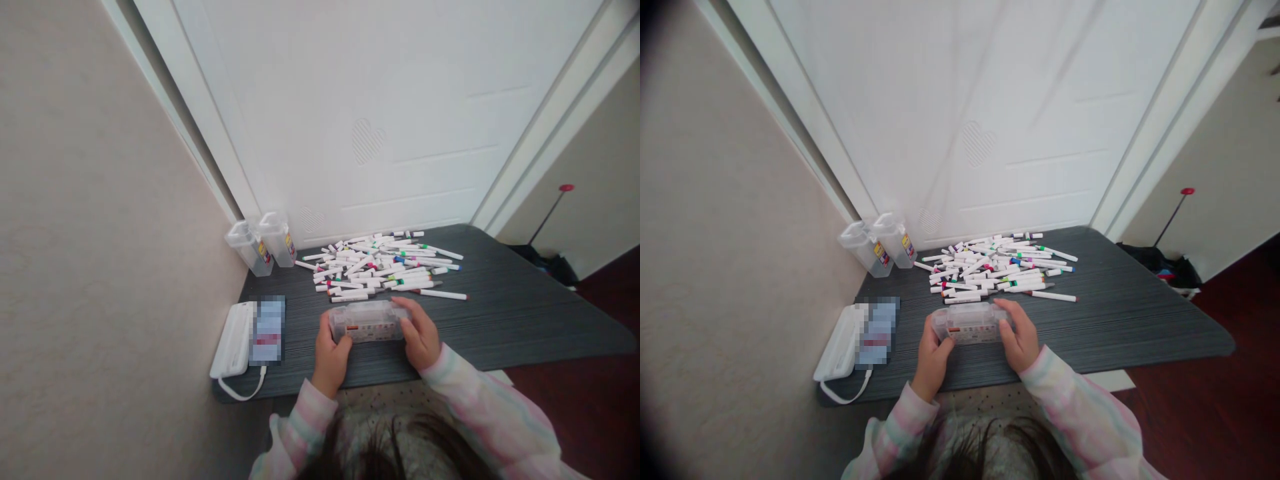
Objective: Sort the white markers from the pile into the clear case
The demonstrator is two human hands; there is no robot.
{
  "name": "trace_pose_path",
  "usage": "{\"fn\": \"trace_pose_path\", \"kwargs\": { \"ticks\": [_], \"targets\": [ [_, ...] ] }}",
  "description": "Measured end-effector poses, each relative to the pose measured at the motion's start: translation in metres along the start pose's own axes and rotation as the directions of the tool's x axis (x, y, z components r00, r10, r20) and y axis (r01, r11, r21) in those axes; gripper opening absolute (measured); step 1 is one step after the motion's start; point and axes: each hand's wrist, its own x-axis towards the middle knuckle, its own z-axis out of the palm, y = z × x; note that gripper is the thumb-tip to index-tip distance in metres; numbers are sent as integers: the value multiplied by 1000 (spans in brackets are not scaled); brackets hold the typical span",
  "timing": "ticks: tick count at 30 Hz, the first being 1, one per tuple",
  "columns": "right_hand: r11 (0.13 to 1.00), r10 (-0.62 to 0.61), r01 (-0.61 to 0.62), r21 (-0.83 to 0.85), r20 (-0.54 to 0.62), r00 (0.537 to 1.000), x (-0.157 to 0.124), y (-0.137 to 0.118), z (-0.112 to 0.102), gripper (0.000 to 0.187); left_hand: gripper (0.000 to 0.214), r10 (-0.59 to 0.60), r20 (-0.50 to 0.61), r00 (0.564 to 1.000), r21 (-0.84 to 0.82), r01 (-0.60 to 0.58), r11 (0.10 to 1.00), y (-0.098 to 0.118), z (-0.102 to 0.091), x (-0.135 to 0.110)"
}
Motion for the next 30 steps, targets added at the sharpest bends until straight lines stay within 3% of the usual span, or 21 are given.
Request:
{"fn": "trace_pose_path", "kwargs": {
  "ticks": [30],
  "targets": [
    [999, -36, 38, 20, -93, 995, 1, -2, 0, 30, 35, 57, -21, 998, 67, -55, 996, -2, 2, -1]
  ]
}}
